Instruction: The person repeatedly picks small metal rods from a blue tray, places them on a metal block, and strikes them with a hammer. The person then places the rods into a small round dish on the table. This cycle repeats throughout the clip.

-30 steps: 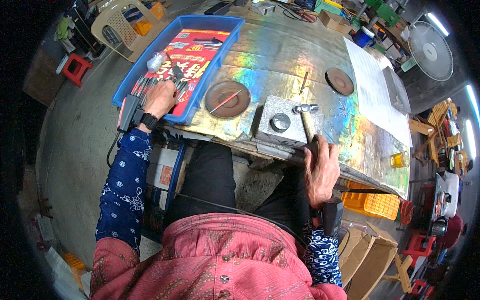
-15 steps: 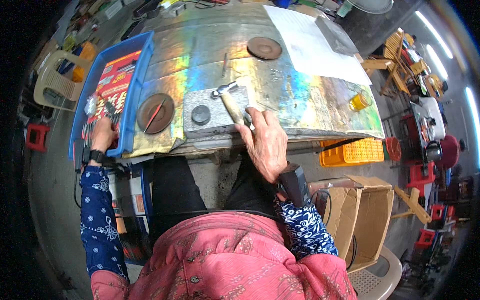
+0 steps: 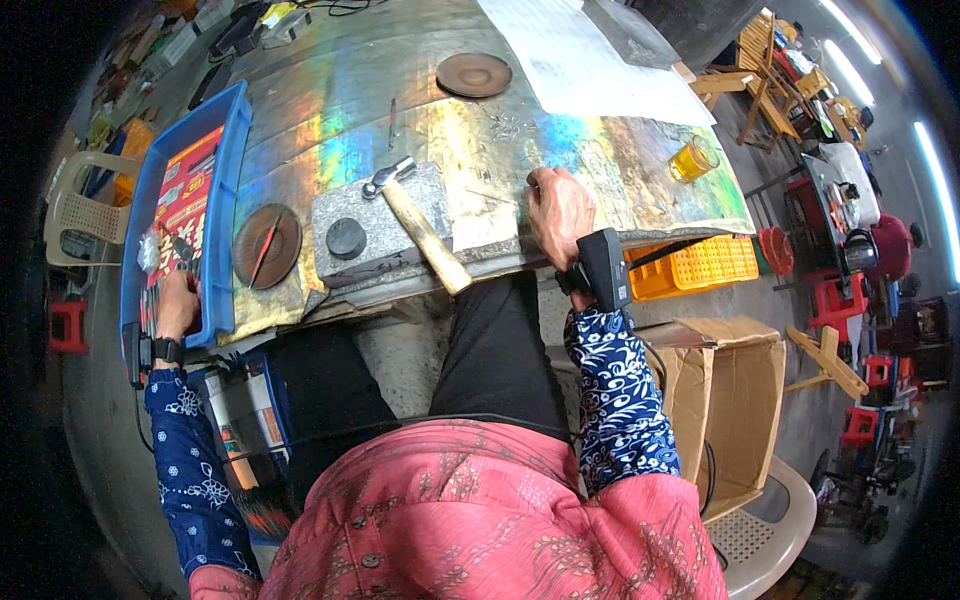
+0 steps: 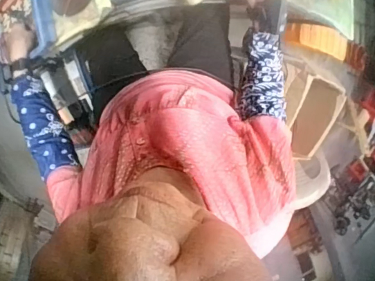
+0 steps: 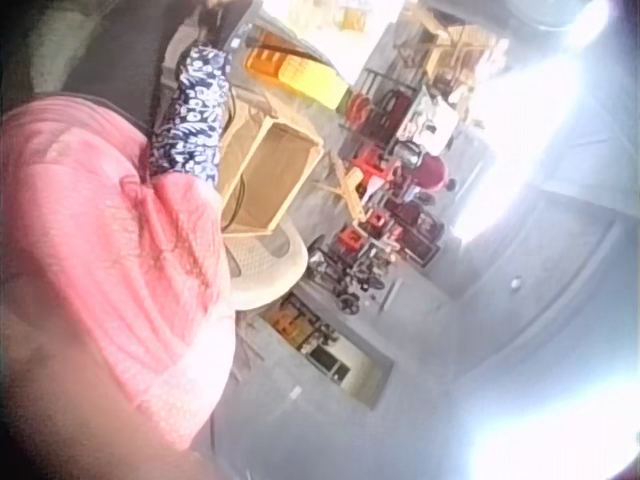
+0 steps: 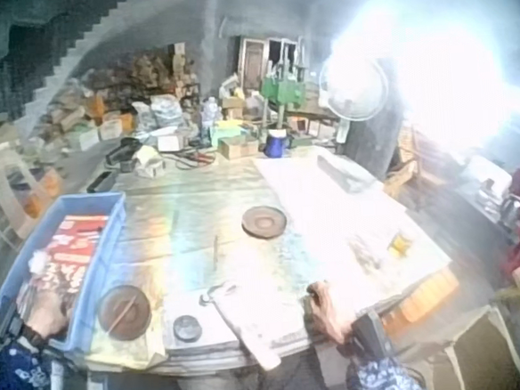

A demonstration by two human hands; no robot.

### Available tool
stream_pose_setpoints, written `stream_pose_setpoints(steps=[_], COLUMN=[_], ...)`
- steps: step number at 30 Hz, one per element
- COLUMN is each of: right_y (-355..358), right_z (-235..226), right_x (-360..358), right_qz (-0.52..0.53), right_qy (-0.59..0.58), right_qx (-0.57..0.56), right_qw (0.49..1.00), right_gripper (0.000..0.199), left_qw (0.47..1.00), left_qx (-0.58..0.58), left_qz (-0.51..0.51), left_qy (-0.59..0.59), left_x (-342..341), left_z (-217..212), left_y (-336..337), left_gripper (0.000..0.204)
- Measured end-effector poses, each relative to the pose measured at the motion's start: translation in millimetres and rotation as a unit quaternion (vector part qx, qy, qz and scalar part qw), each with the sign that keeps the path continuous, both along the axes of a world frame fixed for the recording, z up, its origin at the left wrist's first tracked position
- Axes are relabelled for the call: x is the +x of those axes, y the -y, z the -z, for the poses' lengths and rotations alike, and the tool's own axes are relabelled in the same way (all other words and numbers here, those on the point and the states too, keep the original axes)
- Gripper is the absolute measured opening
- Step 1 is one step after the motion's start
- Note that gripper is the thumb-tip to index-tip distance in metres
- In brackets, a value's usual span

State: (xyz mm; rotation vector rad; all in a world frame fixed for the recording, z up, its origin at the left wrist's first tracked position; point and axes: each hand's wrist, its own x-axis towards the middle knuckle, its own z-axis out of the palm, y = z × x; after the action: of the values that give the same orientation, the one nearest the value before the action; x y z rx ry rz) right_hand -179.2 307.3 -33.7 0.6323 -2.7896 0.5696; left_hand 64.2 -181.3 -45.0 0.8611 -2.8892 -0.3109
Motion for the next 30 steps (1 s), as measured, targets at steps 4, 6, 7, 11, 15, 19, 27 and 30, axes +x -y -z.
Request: stream_pose_setpoints(steps=[4,6,7,11,15,19,27,30], right_y=[-0.9,2.8,5.2,15.4,21.4,23.1,22.9,17.9], right_z=[6.4,6.9,6.8,6.4,13.1,27.2,30.6,21.1], right_x=[-7.6,-12.0,-14.3,-22.1,-28.6,-37.7,-57.4,-45.7], right_qz=[-0.009,-0.019,-0.021,-0.029,-0.023,-0.100,-0.138,-0.126], right_qy=[0.000,0.007,0.015,0.019,0.019,-0.135,0.024,-0.128], right_qx=[0.003,0.021,0.034,0.087,0.092,0.082,0.032,0.135], right_qw=[1.000,1.000,0.999,0.996,0.995,0.982,0.990,0.974], right_gripper=[0.017,0.019,0.019,0.017,0.012,0.018,0.021,0.006], left_qw=[1.000,1.000,0.999,0.999,0.997,0.977,0.903,0.882], left_qx=[0.022,0.027,0.021,0.009,0.011,0.050,0.231,0.296], left_qz=[-0.012,0.003,0.022,0.034,-0.023,-0.073,-0.010,0.009], left_qy=[0.014,0.003,-0.015,-0.016,-0.073,-0.194,-0.363,-0.367], left_x=[2.0,2.9,4.3,6.1,6.0,4.1,-6.5,-11.7], left_z=[-4.0,-4.7,-4.7,-5.7,-10.5,-21.9,-54.4,-59.4], left_y=[-2.3,-2.2,-2.6,-1.2,-3.7,-20.0,-85.5,-110.2], left_gripper=[0.004,0.005,0.005,0.005,0.012,0.021,0.023,0.023])
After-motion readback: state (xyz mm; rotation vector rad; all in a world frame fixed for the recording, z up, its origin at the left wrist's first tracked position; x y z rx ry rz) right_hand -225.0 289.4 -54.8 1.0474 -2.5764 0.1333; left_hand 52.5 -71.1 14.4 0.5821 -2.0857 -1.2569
